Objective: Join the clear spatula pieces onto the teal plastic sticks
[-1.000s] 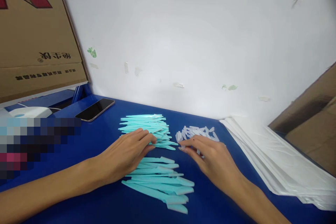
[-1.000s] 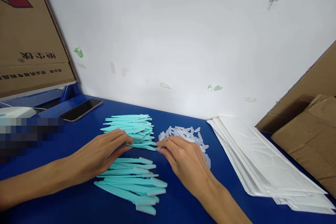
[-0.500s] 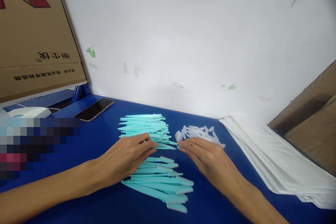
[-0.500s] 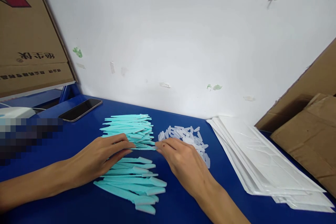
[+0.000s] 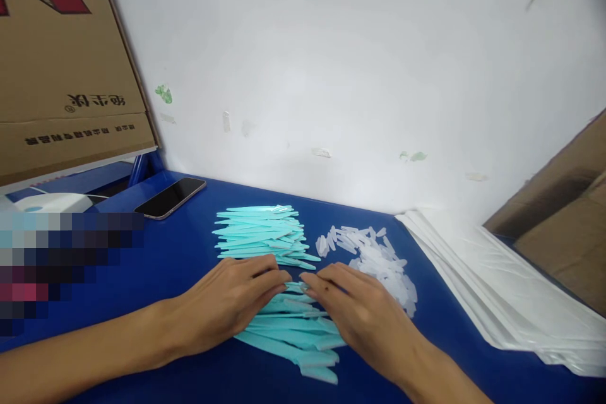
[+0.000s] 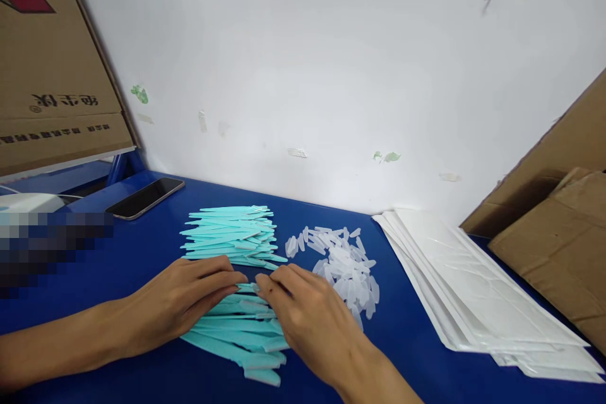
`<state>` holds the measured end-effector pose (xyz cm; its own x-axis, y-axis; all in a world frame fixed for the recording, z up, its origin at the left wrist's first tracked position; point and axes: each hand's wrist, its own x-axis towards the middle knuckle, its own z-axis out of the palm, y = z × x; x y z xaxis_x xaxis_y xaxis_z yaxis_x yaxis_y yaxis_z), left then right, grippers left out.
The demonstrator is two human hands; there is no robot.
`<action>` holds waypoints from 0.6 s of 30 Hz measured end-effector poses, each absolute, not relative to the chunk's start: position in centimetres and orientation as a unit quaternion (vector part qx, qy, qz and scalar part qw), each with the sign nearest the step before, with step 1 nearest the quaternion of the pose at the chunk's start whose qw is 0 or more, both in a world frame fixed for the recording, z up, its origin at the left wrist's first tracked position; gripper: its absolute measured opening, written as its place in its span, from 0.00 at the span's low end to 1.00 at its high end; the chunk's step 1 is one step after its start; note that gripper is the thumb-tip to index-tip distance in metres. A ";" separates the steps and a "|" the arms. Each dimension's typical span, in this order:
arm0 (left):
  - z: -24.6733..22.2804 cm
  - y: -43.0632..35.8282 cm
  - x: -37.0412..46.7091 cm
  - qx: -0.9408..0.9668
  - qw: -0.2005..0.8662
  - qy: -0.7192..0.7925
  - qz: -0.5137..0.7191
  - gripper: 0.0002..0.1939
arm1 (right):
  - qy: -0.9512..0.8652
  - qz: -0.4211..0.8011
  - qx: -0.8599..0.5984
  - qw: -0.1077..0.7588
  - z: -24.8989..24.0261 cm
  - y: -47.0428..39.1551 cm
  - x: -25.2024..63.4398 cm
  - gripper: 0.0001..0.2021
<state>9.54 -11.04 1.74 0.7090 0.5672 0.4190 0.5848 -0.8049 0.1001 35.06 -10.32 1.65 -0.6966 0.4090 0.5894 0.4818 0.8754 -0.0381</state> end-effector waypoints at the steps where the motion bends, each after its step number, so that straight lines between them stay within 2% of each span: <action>1: 1.7 -11.1 9.5 -0.924 0.019 -0.309 -0.223 0.11 | -0.917 -0.060 -0.240 0.312 1.6 -10.5 34.9 0.12; 6: 1.5 -11.3 9.5 -0.921 0.008 -0.313 -0.233 0.12 | -0.914 -0.058 -0.246 0.318 1.6 -10.5 34.7 0.11; 13: 1.5 -10.5 9.6 -0.915 -0.002 -0.372 -0.157 0.13 | -0.928 -0.047 -0.296 0.222 1.1 -9.7 35.3 0.10; 18: 1.4 -10.5 9.6 -0.907 -0.018 -0.388 -0.160 0.13 | -0.931 -0.014 -0.320 0.177 1.2 -9.3 35.7 0.10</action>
<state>9.58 -10.51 1.41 0.6471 0.7105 0.2765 0.6990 -0.6977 0.1569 35.75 -9.31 1.16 -0.7332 0.5898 0.3386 0.5999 0.7954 -0.0865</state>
